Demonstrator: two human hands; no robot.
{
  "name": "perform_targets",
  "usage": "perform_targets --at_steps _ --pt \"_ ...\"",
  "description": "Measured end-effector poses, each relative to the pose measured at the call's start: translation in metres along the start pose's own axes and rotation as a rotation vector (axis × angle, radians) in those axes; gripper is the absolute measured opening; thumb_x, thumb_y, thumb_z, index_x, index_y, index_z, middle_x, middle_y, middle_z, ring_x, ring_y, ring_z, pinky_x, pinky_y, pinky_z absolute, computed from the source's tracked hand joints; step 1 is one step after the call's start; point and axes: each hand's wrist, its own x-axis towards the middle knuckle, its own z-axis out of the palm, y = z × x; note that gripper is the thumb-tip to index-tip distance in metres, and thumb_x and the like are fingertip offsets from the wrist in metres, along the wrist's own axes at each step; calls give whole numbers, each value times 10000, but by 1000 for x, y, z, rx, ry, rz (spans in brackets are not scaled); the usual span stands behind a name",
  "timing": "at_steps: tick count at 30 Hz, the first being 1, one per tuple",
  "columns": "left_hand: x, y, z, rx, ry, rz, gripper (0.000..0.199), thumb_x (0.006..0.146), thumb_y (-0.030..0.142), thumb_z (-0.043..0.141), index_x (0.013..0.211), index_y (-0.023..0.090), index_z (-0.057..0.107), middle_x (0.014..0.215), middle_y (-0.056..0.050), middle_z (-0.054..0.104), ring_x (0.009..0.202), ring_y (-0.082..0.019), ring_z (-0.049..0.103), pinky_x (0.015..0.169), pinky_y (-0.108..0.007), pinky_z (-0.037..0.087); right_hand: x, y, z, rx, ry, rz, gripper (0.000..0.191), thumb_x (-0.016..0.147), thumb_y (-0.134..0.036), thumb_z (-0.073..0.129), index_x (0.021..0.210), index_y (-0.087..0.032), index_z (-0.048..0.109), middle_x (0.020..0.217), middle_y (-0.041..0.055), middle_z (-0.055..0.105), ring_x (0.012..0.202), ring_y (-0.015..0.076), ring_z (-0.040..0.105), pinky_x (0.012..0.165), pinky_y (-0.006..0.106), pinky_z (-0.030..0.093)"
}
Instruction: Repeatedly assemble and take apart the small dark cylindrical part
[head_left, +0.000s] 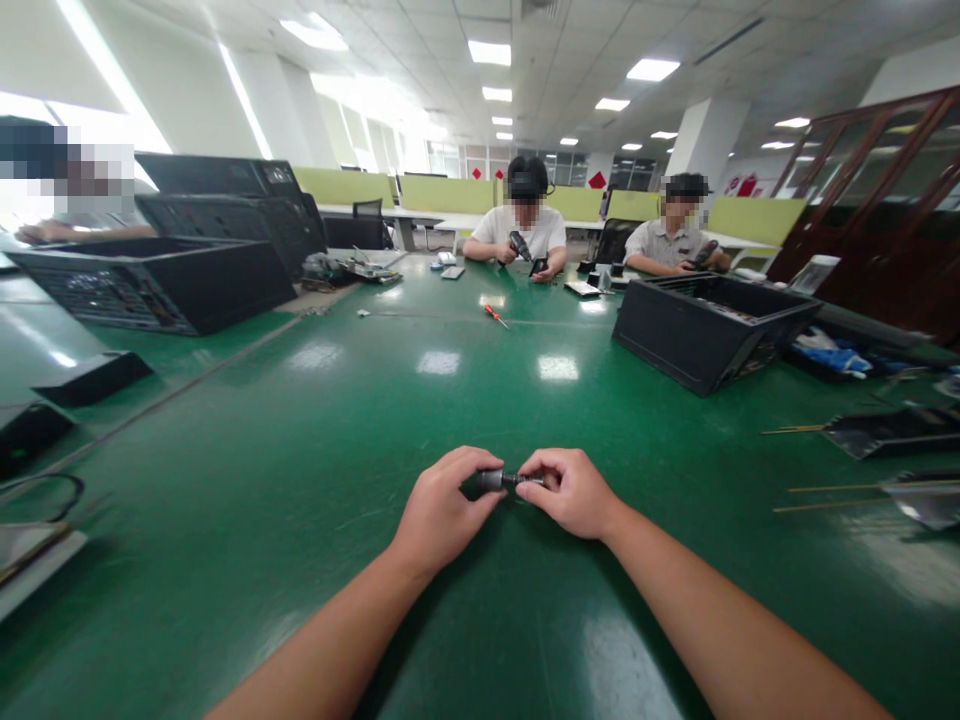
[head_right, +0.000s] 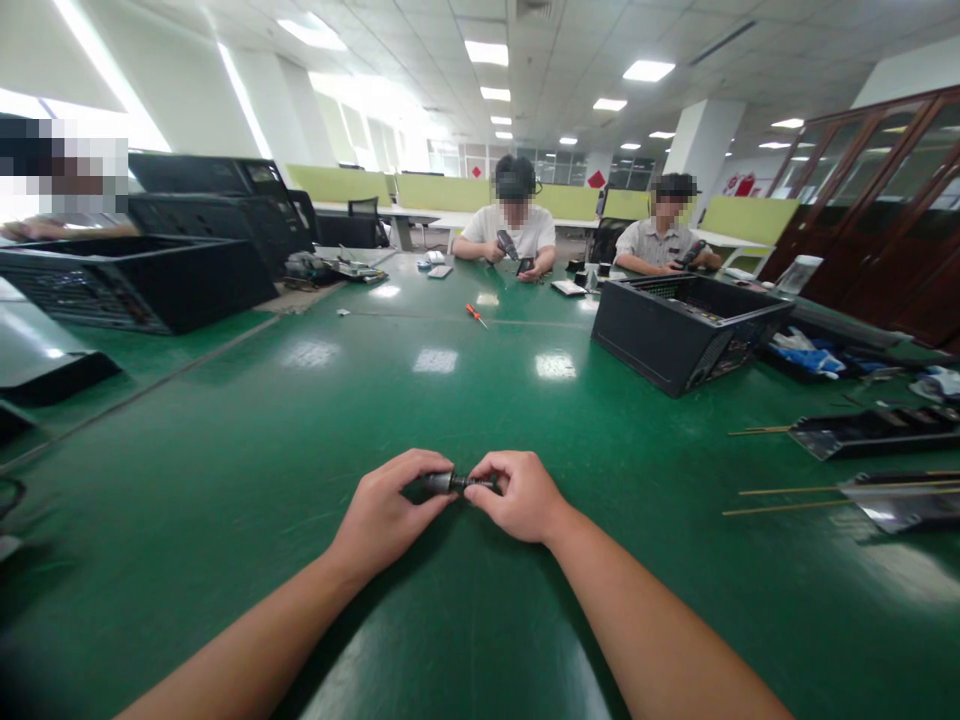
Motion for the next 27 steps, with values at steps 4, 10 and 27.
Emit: perform_targets --at_steps 4,10,27 --pt "0 0 0 10 4 0 198 787 169 696 980 210 671 962 -40 694 910 -182 649 825 -309 522 0 1 -1 5 -4 5 121 765 -274 691 793 -156 701 478 -77 382 459 83 300 491 237 240" --pt "0 0 -1 25 10 1 225 770 147 713 981 211 669 968 -39 694 916 -187 651 830 -313 524 1 2 -1 12 0 12 127 763 -282 687 798 -161 699 479 -78 376 457 84 301 487 239 243" --pt "1 0 -3 39 22 -9 243 764 125 706 985 216 666 976 -34 688 919 -184 646 840 -315 520 1 4 -3 23 2 26 125 767 -283 679 793 -163 697 468 -78 368 452 85 296 479 235 237"
